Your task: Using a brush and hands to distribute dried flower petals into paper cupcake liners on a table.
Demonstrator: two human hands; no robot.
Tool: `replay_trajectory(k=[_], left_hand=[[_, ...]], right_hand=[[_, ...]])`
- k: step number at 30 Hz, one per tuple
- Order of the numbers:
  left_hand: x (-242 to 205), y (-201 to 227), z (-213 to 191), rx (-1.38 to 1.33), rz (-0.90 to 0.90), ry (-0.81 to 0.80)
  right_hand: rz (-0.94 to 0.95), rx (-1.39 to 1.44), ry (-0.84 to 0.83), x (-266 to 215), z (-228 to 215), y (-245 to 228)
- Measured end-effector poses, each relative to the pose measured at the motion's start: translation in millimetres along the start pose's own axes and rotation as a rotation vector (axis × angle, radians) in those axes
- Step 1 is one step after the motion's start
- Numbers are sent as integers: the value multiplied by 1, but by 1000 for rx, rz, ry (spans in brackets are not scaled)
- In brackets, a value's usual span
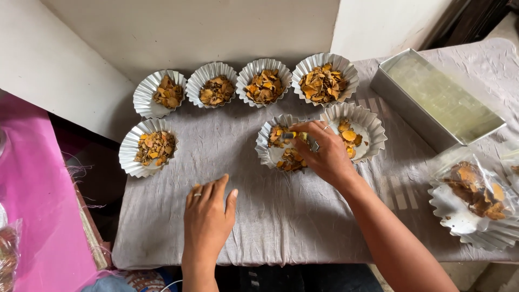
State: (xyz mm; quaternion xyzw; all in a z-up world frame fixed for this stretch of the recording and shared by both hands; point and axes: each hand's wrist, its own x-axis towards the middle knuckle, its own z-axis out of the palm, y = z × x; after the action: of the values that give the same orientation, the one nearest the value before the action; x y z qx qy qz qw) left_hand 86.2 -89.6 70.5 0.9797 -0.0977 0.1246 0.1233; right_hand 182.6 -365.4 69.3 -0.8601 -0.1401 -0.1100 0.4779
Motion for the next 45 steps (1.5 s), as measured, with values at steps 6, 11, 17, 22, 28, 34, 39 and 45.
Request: replay_trajectory(k=[6, 11, 17, 22, 28, 34, 39, 45], left_hand=[[3, -6, -15, 231, -196, 99], [14, 25, 0, -146, -89, -52], [79, 33, 67, -674, 239, 157], [102, 34, 58, -999, 55, 318], [100, 20, 80, -1151, -32, 401], [98, 14, 96, -1137, -6, 527], [98, 11, 98, -1135, -40, 562], [100, 10, 98, -1133, -61, 507]], right_hand=[[-85, -59, -21, 2, 8, 10], [-300, -54, -113, -4, 20, 10], [-444, -199, -109, -11, 33, -5], [-159, -232, -78, -4, 20, 21], [-248, -492, -263, -5, 23, 12], [-81, -562, -374, 21, 40, 3], [-124, -745, -327, 44, 86, 43], [-77, -628, -240, 30, 74, 51]])
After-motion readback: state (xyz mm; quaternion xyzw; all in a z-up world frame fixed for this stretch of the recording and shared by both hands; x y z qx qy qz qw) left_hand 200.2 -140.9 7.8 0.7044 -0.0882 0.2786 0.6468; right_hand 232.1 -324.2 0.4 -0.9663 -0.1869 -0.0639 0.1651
